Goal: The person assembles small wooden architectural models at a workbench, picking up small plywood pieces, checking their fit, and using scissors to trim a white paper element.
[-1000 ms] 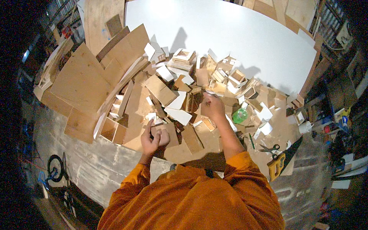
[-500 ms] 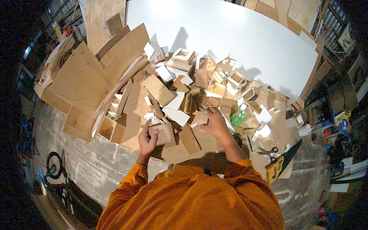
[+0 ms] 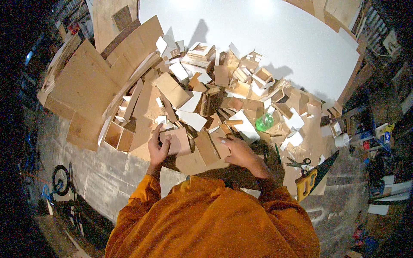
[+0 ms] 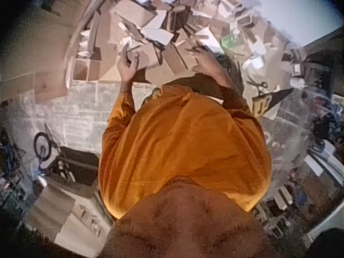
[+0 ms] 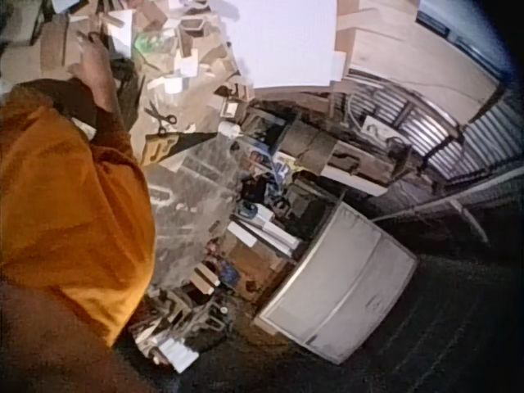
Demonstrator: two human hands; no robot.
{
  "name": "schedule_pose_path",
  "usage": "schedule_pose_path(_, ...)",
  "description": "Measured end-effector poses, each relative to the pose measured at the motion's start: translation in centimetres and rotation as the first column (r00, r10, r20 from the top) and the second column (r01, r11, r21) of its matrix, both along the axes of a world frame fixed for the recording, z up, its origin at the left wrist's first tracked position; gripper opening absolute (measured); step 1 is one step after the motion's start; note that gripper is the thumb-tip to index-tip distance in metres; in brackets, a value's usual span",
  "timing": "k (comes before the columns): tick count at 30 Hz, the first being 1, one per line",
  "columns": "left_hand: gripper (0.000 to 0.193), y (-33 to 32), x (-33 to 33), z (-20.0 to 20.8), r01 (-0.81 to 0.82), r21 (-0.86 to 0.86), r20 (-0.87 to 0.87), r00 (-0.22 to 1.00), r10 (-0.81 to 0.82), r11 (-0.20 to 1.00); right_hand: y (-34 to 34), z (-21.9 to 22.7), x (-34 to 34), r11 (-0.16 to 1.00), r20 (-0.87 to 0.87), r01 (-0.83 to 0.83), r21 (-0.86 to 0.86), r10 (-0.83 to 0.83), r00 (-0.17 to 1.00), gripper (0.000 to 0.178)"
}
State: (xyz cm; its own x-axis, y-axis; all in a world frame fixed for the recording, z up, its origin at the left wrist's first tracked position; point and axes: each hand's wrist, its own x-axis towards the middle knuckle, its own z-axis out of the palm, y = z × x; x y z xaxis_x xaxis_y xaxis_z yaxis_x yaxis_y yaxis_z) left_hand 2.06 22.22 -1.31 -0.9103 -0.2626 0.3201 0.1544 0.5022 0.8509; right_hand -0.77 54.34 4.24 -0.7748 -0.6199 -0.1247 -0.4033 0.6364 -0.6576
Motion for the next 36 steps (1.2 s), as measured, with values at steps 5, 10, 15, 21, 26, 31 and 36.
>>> schedule_pose_path(5,0.054,0.6,-0.1,0.0,0.002,0.082,0.003,1.000,-0.002,0.997,0.8,0.9,0.2,0.989,0.344,0.023,-0.147,0.029,0.938,0.072)
schedule_pose_path(10,0.051,0.7,-0.1,0.4,-0.004,0.004,-0.035,0.999,0.004,1.000,2.3,-0.3,1.1,0.961,0.170,-0.063,-0.269,0.112,0.979,0.069)
schedule_pose_path(15,0.048,1.1,1.2,0.6,-0.170,-0.098,-0.106,0.981,0.160,0.981,3.5,1.1,2.3,0.955,0.268,-0.002,-0.295,0.085,0.960,0.067)
schedule_pose_path(21,0.048,7.4,5.2,3.2,0.207,-0.146,-0.047,0.975,-0.215,0.967,4.4,0.5,3.8,0.875,0.175,0.072,-0.479,0.015,0.985,0.064)
schedule_pose_path(26,0.043,15.6,5.9,6.2,0.520,0.346,0.084,0.812,-0.577,0.781,3.0,1.3,4.9,0.809,0.043,0.063,-0.584,-0.046,0.998,0.060)
schedule_pose_path(31,0.030,15.7,6.2,4.8,0.555,0.391,0.155,0.747,-0.647,0.734,3.1,-0.5,5.1,0.838,-0.167,-0.004,-0.545,-0.104,0.980,0.045)
schedule_pose_path(36,0.026,16.2,7.0,4.7,0.311,0.619,0.309,0.748,-0.587,0.721,4.2,-0.3,3.9,0.855,-0.149,-0.022,-0.519,-0.065,0.987,0.029)
